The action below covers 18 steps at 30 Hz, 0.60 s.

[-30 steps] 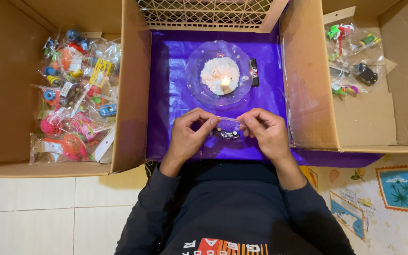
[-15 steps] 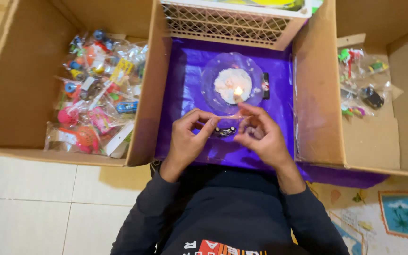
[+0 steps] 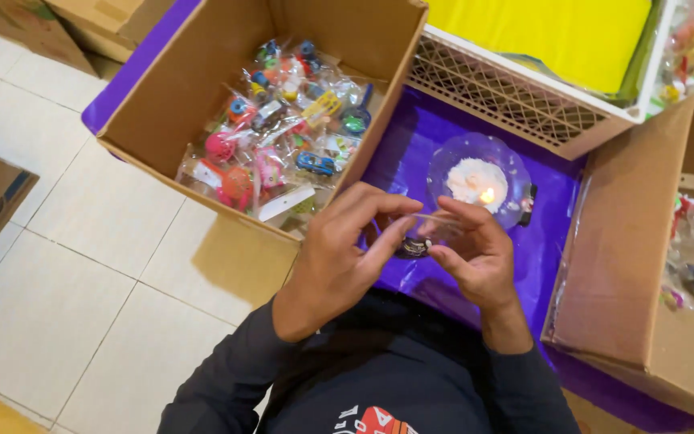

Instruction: The person is packaging small toys into plastic bags and sealing them using a lighter.

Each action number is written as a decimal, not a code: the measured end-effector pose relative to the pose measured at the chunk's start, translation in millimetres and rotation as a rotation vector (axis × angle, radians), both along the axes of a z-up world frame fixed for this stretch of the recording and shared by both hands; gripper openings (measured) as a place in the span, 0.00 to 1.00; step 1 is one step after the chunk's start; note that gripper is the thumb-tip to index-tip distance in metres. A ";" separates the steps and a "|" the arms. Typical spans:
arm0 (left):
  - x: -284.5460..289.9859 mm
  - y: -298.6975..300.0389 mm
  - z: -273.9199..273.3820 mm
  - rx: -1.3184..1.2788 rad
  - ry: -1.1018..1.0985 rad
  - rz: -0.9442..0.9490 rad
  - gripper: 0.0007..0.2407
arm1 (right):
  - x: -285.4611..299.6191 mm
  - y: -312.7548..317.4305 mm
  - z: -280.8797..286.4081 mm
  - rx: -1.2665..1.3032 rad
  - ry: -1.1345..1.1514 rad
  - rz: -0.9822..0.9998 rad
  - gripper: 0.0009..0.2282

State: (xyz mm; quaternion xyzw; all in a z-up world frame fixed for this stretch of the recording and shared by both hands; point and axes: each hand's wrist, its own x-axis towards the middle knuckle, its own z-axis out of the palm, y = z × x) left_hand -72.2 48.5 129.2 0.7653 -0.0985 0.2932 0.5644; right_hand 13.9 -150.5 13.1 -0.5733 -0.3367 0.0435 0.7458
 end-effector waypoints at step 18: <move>2.8 98.3 -40.2 0.582 0.136 0.662 0.08 | 60.8 160.0 112.5 -0.859 -0.434 -0.094 0.30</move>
